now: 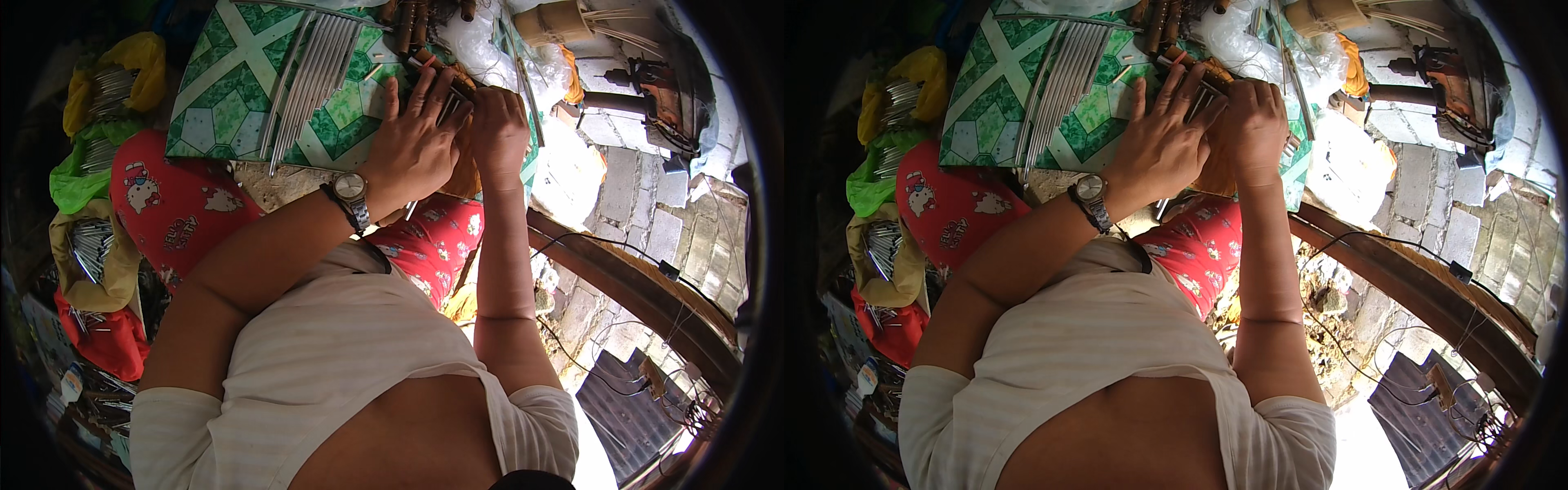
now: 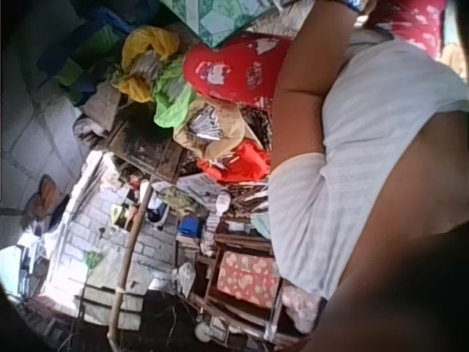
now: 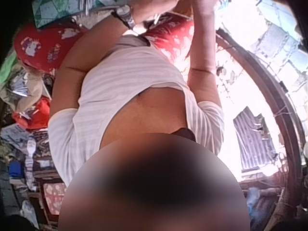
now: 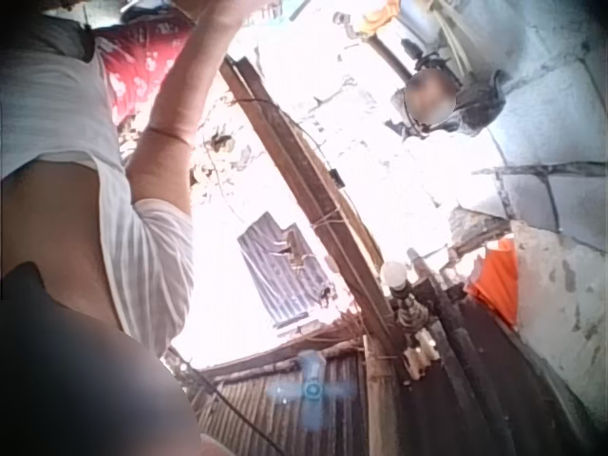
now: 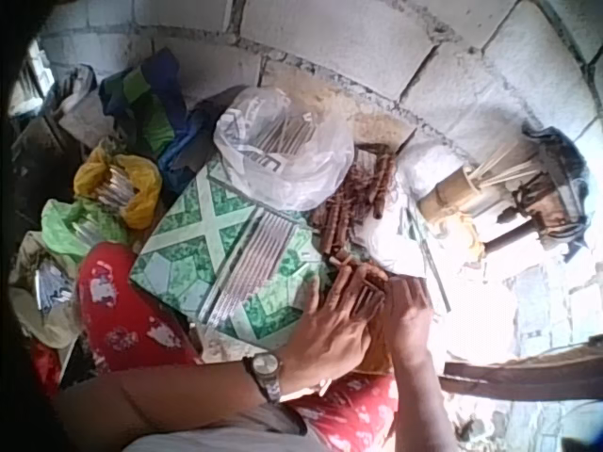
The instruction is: The person sits on the floor and repeatedly sharpens thin metal rods using a handheld file on a wooden jig. They pick up rods one at a time, file each end, and place them back on the jig, repeating the cycle throughout the clip.
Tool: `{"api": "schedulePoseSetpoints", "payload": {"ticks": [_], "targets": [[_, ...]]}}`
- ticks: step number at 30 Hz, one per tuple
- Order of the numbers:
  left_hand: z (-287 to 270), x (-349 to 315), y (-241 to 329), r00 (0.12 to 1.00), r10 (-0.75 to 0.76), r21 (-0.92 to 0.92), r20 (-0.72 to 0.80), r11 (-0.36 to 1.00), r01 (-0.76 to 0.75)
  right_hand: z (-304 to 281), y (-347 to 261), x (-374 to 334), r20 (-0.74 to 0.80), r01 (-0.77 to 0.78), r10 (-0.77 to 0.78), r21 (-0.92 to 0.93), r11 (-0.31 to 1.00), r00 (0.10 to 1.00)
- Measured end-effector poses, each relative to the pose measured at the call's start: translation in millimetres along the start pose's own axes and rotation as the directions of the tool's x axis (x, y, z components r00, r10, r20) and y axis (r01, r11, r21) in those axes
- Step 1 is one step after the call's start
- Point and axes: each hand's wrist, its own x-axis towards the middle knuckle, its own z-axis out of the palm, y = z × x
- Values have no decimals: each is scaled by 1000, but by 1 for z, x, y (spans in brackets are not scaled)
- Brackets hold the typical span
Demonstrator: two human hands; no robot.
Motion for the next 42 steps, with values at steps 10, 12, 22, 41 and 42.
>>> {"api": "schedulePoseSetpoints", "payload": {"ticks": [10, 12, 22, 41, 42], "targets": [[-1, 0, 0, 1000, -5, -14, 6, 1000, 5, 6, 1, 1, -42, -20, 22, 53, 998, 999], [-1, 0, 0, 1000, -7, -11, 16, 1000, 7, 8, 2, 0, -44, -52, 56, 80, 995, 997], [-1, 0, 0, 1000, -8, 2, 25, 1000, 8, 6, 1, -2, -3, -50, 51, 112, 992, 999], [0, 0, 0, 999, 14, 8, -36, 1000, -13, -3, -1, 5, 130, -321, 296, 254, 913, 946], [0, 0, -1, 999, 14, 15, -35, 1000, -13, -4, 0, 6, 160, -346, 314, 242, 907, 936]]}}
